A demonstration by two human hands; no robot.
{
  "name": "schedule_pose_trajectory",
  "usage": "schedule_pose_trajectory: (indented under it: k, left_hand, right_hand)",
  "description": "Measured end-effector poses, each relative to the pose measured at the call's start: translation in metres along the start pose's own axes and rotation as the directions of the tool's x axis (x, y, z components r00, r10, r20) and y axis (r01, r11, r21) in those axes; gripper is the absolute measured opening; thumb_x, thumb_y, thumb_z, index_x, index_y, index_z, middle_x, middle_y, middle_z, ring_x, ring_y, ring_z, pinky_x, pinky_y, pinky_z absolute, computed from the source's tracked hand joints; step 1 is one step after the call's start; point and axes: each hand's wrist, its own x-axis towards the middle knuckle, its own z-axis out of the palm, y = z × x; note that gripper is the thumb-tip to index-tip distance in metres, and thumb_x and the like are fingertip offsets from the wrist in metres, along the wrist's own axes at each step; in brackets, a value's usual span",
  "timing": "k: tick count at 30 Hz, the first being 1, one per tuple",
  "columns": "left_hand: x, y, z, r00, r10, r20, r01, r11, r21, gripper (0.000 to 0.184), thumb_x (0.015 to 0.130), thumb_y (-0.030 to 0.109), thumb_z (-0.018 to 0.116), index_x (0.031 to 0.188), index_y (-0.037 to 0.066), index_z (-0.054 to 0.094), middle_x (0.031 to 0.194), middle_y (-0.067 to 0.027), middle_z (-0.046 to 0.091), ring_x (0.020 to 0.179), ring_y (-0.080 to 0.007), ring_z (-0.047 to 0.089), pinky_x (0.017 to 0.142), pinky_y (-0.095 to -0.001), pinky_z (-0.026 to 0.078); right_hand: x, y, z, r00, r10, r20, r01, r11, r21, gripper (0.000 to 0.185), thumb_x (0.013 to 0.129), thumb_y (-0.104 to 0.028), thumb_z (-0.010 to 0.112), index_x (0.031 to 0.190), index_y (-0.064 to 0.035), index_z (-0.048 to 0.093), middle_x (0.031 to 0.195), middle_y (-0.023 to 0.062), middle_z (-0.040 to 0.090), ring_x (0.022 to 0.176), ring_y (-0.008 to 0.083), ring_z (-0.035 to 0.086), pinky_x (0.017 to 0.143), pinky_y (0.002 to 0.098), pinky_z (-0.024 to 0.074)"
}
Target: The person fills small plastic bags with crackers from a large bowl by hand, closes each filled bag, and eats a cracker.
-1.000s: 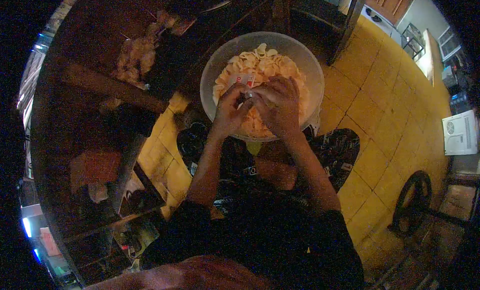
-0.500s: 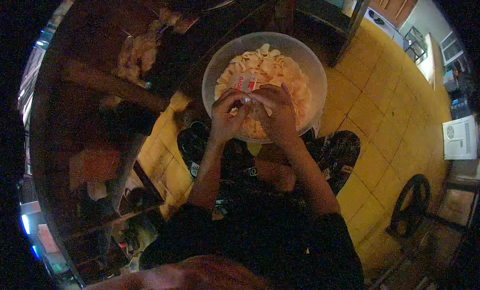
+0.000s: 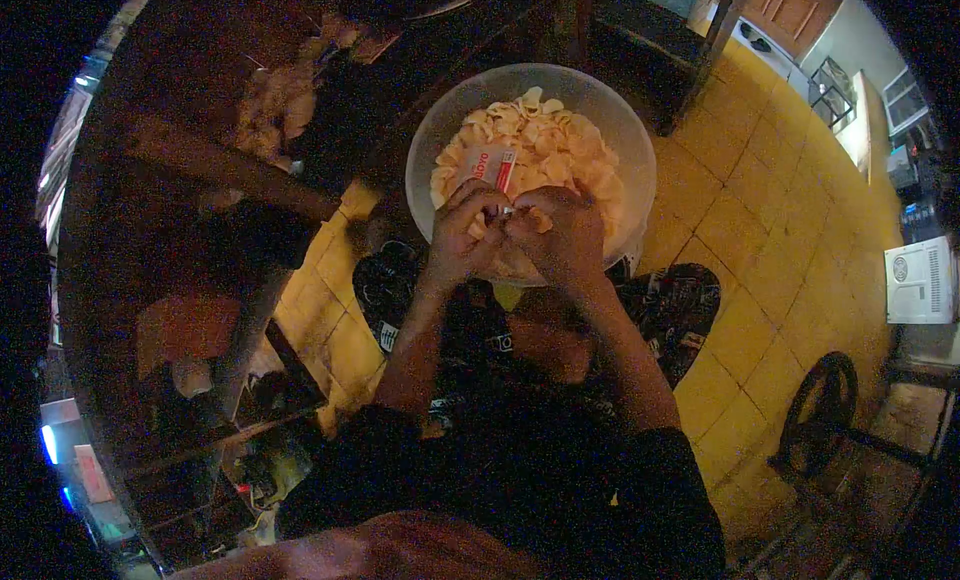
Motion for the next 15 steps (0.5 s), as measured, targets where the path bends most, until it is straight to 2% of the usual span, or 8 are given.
schedule_pose_trajectory:
  k: [2,3,5,6,9,12,14,15]
  left_hand:
    - [0.0,0.007,-0.002,0.985,-0.166,0.052,0.169,0.984,-0.05,0.013,0.082,0.003,0.066,0.093,-0.001,0.063,0.099,-0.0114,0.065,0.086,-0.0228,0.066,0.076,-0.0358,0.052]
    - [-0.001,0.003,-0.002,0.983,-0.173,0.054,0.176,0.983,-0.049,0.013,0.082,0.003,0.066,0.093,-0.001,0.063,0.099,-0.0114,0.065,0.086,-0.0228,0.066,0.076,-0.0358,0.052]
    - [-0.002,-0.008,0.0,1.0,-0.021,0.012,0.021,1.0,-0.021,0.014,0.082,0.002,0.068,0.095,0.0,0.065,0.098,-0.0109,0.065,0.087,-0.0207,0.065,0.075,-0.0331,0.052]
    - [-0.004,-0.007,0.001,0.999,-0.029,0.015,0.029,0.999,-0.025,0.014,0.082,0.002,0.068,0.095,0.0,0.065,0.098,-0.0109,0.065,0.087,-0.0207,0.065,0.075,-0.0331,0.052]
    - [0.002,-0.003,0.002,0.996,-0.09,0.023,0.093,0.976,-0.198,0.023,0.073,-0.005,0.069,0.094,0.003,0.067,0.095,-0.0095,0.066,0.091,-0.0239,0.065,0.083,-0.0338,0.051]
    - [0.005,0.002,0.004,0.998,-0.051,-0.034,0.047,0.993,-0.105,0.024,0.074,-0.001,0.073,0.097,0.004,0.069,0.097,-0.0097,0.069,0.097,-0.0254,0.067,0.087,-0.035,0.052]
    - [0.003,0.0,0.006,0.999,-0.043,-0.016,0.043,0.999,-0.012,0.019,0.081,0.003,0.072,0.1,0.001,0.068,0.097,-0.0096,0.068,0.087,-0.0198,0.07,0.076,-0.0343,0.057]
    - [0.003,0.001,0.007,0.999,-0.044,-0.013,0.044,0.999,-0.013,0.019,0.081,0.003,0.072,0.1,0.001,0.068,0.097,-0.0096,0.068,0.087,-0.0198,0.07,0.076,-0.0343,0.057]
  right_hand:
    - [-0.002,0.002,0.007,0.992,-0.05,-0.114,0.056,0.997,0.048,0.022,0.071,-0.021,0.078,0.089,-0.0139,0.07,0.094,0.0049,0.071,0.095,0.025,0.066,0.109,0.0487,0.0349]
    - [-0.003,0.003,0.009,0.993,-0.046,-0.109,0.052,0.997,0.052,0.022,0.071,-0.021,0.078,0.089,-0.0139,0.07,0.094,0.0049,0.071,0.095,0.025,0.066,0.109,0.0487,0.0349]
    - [-0.005,0.007,0.015,0.97,-0.127,-0.208,0.13,0.992,0.001,0.023,0.071,-0.019,0.078,0.091,-0.0147,0.07,0.095,0.0033,0.071,0.096,0.0244,0.066,0.109,0.0498,0.0346]
    - [-0.007,0.006,0.015,0.972,-0.119,-0.203,0.122,0.993,0.002,0.023,0.071,-0.019,0.078,0.091,-0.0147,0.07,0.095,0.0033,0.071,0.096,0.0244,0.066,0.109,0.0498,0.0346]
    - [-0.003,0.005,0.011,0.948,-0.182,-0.261,0.18,0.983,-0.033,0.022,0.071,-0.019,0.078,0.092,-0.0151,0.07,0.096,0.0025,0.071,0.097,0.0247,0.065,0.109,0.0511,0.0334]
    - [-0.003,0.007,0.009,0.942,-0.203,-0.266,0.197,0.979,-0.049,0.02,0.073,-0.018,0.077,0.092,-0.0152,0.07,0.097,0.0027,0.071,0.099,0.0241,0.064,0.111,0.0508,0.0309]
    - [-0.005,0.009,0.011,0.961,-0.168,-0.222,0.138,0.98,-0.145,0.021,0.074,-0.016,0.075,0.095,-0.0157,0.07,0.099,0.0029,0.071,0.102,0.0243,0.064,0.114,0.0508,0.0269]
    - [-0.007,0.009,0.011,0.961,-0.165,-0.221,0.134,0.98,-0.145,0.021,0.074,-0.016,0.075,0.095,-0.0157,0.07,0.099,0.0029,0.071,0.102,0.0243,0.064,0.114,0.0508,0.0269]
